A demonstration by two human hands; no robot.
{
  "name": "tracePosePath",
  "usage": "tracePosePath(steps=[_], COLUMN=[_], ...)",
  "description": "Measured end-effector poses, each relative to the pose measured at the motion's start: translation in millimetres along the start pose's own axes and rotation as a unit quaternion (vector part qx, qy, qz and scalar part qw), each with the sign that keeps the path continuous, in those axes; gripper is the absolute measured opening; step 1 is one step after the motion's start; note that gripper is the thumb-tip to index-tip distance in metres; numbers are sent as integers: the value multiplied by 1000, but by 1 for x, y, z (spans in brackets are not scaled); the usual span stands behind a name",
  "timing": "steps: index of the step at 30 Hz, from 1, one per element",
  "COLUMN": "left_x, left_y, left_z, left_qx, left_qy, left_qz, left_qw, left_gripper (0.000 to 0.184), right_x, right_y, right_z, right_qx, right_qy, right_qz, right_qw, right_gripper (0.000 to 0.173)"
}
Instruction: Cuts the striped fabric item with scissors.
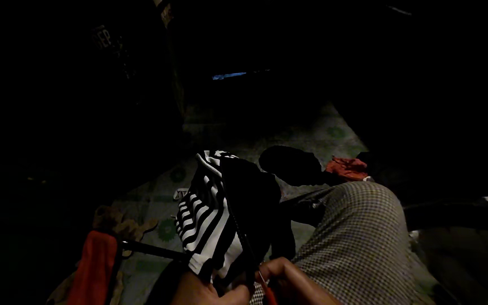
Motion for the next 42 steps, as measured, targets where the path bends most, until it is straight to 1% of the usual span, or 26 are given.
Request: tracePosePath(steps=[3,6,9,11,13,15,18,23,26,28,30,31,33,34,38,42], left_x=[0,2,3,2,1,2,2,1,4,7,8,7,7,7,7,6], left_y=[-1,0,1,2,1,0,0,0,-4,-4,-7,-6,2,4,1,1], left_z=[1,4,3,-1,4,11,11,2,-9,-12,-18,-17,13,24,30,33], left_qx=[-7,-20,-31,-34,-37,-29,-34,-53,-46,-40,-34,-50,-84,-95,-113,-73], left_qy=[-3,14,34,21,8,16,23,0,55,80,90,87,38,21,36,27], left_qz=[2,1,9,29,41,38,38,55,37,38,24,30,76,86,99,103], left_qw=[1000,1000,999,999,998,999,998,997,997,995,995,995,993,992,988,992], left_gripper=[34,38,39,39,38,38,37,37,26,27,23,26,41,45,41,46], right_x=[-1,-3,-4,-4,-5,-6,-5,-6,-6,-7,-7,-7,-8,-8,-8,-7], right_y=[0,1,2,2,3,3,4,5,5,5,4,4,4,4,4,0], right_z=[-3,-6,-6,-6,-6,-7,-8,-7,-7,-5,-3,-2,-1,-1,-2,-2], right_qx=[0,-12,-27,-26,-25,-31,-35,-20,-5,1,8,17,52,76,132,159], right_qy=[8,9,6,5,-2,-10,-14,-14,-1,-3,-10,-14,-21,-24,-42,-50], right_qz=[-11,-17,1,6,7,6,6,-5,-26,-27,-21,-19,-20,-24,-50,-70], right_qw=[1000,1000,1000,1000,1000,999,999,1000,1000,1000,1000,1000,998,997,989,984], right_gripper=[43,38,39,40,40,40,40,40,37,37,38,39,41,42,43,46])
Point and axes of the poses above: each hand's wrist, its own x-axis away from the middle knuckle, its own y-axis out of the back of the hand, z = x × y, the point moved 4 cm from there along -x, towards the middle knuckle, and after that the axes turned 5 degrees about -x, right-handed, at the moved point
